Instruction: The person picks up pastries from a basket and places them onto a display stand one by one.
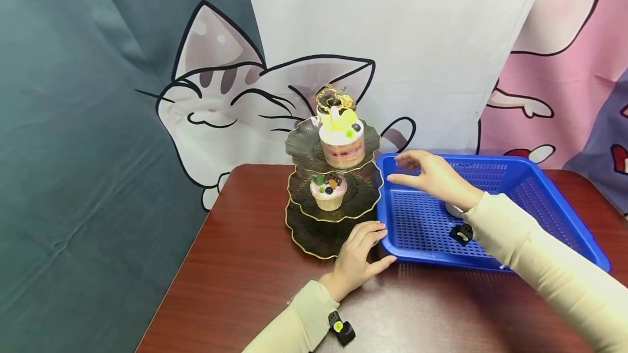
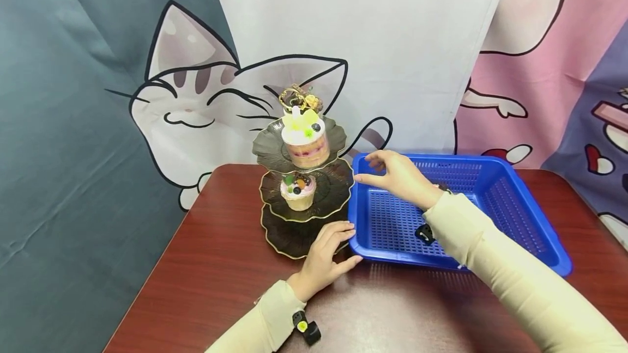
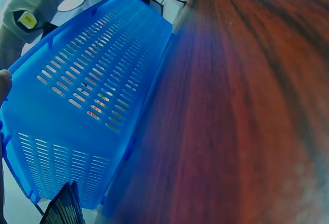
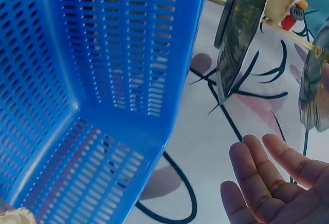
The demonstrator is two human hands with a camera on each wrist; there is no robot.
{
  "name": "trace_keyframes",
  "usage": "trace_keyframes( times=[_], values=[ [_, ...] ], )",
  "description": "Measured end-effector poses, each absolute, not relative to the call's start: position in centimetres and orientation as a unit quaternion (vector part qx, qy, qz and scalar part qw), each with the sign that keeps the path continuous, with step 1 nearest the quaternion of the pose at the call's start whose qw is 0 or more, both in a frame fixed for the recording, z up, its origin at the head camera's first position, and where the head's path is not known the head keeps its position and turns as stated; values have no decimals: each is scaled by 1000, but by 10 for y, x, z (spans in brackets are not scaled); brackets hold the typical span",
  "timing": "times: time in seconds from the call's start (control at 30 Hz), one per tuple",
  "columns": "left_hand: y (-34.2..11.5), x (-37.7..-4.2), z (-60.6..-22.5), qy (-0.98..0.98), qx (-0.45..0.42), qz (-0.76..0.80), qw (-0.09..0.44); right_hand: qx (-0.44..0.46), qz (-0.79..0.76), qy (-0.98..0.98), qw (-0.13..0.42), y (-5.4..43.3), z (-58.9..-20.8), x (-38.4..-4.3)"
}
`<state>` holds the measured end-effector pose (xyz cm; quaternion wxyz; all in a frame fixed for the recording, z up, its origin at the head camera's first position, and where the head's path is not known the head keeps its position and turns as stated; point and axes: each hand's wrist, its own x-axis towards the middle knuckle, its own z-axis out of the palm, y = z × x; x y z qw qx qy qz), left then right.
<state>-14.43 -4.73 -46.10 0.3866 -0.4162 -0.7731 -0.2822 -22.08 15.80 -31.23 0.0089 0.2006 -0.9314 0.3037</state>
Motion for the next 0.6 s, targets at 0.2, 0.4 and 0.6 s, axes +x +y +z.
trace_keyframes(
  times=[0.2,0.4,0.6],
  values=[
    [-48,-144,-462,-770,-419,-284,387,188,304,-934,2,170,-312,-220],
    [-49,-145,-463,-768,-420,-288,388,170,304,-937,2,186,-314,-220],
    [-47,-145,-463,-766,-421,-286,392,162,293,-942,8,203,-322,-227]
  ],
)
